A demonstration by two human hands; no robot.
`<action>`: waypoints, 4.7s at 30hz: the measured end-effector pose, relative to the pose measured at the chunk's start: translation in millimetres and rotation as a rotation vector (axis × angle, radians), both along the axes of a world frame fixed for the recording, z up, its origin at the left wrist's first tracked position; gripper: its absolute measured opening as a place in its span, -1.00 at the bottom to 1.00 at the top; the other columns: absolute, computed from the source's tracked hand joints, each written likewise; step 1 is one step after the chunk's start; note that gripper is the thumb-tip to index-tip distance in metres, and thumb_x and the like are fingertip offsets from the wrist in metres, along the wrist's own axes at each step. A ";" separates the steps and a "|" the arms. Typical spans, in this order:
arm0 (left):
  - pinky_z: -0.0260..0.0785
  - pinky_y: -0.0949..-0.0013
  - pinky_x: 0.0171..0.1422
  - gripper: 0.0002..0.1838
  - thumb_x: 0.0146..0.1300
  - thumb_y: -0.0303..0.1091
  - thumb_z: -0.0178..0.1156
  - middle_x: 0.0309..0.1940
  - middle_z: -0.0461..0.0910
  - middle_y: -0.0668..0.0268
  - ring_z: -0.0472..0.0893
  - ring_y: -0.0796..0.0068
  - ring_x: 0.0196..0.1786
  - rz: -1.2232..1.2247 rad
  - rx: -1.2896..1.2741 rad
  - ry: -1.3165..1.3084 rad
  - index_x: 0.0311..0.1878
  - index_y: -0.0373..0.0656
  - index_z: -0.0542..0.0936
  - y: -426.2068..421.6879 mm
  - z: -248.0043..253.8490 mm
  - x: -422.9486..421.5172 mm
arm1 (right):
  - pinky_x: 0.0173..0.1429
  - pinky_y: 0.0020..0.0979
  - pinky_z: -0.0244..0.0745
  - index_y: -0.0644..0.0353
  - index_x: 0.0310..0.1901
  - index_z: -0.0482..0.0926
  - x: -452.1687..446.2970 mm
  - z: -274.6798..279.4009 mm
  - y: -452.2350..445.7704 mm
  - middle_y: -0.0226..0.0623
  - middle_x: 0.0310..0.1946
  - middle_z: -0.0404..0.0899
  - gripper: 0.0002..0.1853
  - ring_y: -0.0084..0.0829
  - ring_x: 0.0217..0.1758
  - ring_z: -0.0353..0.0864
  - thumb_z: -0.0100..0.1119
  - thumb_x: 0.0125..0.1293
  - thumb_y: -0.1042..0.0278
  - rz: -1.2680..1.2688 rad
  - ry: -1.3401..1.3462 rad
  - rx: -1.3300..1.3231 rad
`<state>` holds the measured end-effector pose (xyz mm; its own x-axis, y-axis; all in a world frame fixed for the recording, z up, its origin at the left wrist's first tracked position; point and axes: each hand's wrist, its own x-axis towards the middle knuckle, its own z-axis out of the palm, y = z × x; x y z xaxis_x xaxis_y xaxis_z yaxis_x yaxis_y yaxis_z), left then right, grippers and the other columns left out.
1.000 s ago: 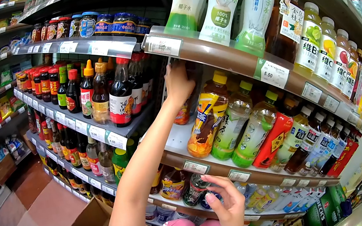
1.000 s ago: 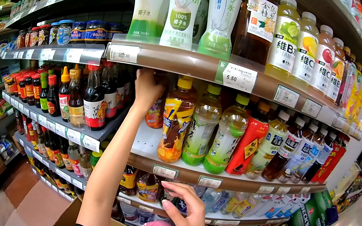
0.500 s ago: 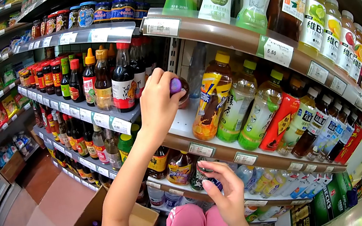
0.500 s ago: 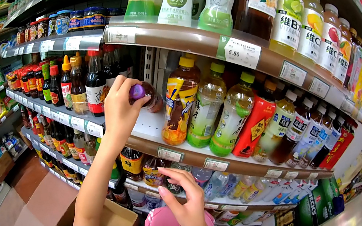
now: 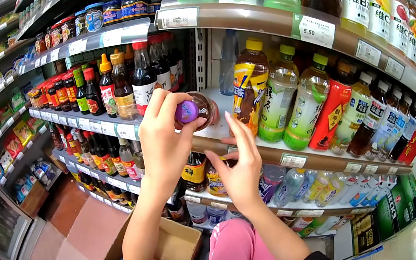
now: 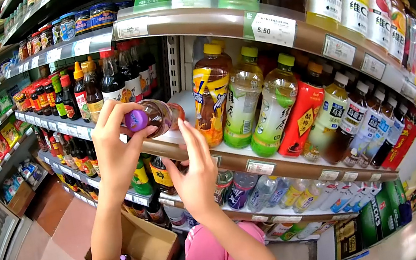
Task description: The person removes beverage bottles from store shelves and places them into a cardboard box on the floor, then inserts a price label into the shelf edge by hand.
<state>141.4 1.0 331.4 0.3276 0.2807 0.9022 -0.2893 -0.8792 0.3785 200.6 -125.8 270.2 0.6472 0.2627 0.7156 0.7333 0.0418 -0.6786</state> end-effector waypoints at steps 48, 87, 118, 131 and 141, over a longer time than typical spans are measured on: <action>0.49 0.27 -0.23 -0.62 -0.27 -0.57 0.55 -0.37 0.59 0.13 0.62 0.23 -0.36 0.282 -0.374 0.770 -0.32 -0.33 0.62 48.1 -211.3 -163.1 | 0.17 -0.09 0.51 0.23 0.21 0.40 -98.2 -229.4 58.4 -0.04 0.06 0.60 -0.31 0.04 0.13 0.61 0.54 0.05 0.31 0.660 0.272 -0.587; 0.60 0.01 -0.03 -0.61 -0.08 -0.36 0.49 -0.19 0.69 0.00 0.72 -0.05 -0.11 0.794 -0.641 1.413 -0.17 -0.20 0.58 65.8 -591.5 -211.1 | 0.13 -0.21 0.62 0.08 0.29 0.45 -143.8 -253.1 -25.8 -0.07 0.36 0.38 -0.45 0.00 0.32 0.50 0.34 0.26 0.39 0.667 0.423 -0.769; 0.47 0.07 0.00 -0.74 0.09 -0.39 0.38 -0.14 0.53 0.12 0.52 0.04 -0.03 0.595 -0.386 0.772 -0.15 -0.25 0.64 37.7 -441.2 -150.6 | 0.43 -0.12 0.34 0.12 0.30 0.46 -137.9 -242.0 -12.1 0.02 0.33 0.40 -0.46 0.05 0.39 0.41 0.32 0.28 0.38 0.704 0.386 -0.590; 0.34 0.38 -0.20 -0.75 0.15 -0.54 0.34 -0.26 0.58 0.24 0.49 0.34 -0.24 0.033 -0.327 0.167 -0.07 -0.24 0.70 -25.7 -119.4 -53.0 | 0.18 -0.34 0.57 0.27 0.25 0.53 -72.3 -97.4 -51.3 -0.06 0.30 0.48 -0.54 -0.25 0.28 0.56 0.29 0.29 0.57 0.445 0.345 -0.142; 0.49 0.32 -0.09 -0.71 0.18 -0.38 0.30 -0.15 0.65 0.18 0.63 0.27 -0.12 -0.163 -0.237 0.003 -0.04 -0.27 0.67 34.5 -34.7 140.9 | 0.20 -0.39 0.52 0.34 0.26 0.47 -58.0 -70.4 -94.1 -0.07 0.29 0.47 -0.55 -0.34 0.23 0.57 0.23 0.34 0.53 0.325 0.342 -0.028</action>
<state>282.3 35.5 296.7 0.3884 0.4266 0.8168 -0.4183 -0.7082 0.5688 142.5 -219.9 199.8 0.7253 0.5068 0.4660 0.4197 0.2110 -0.8828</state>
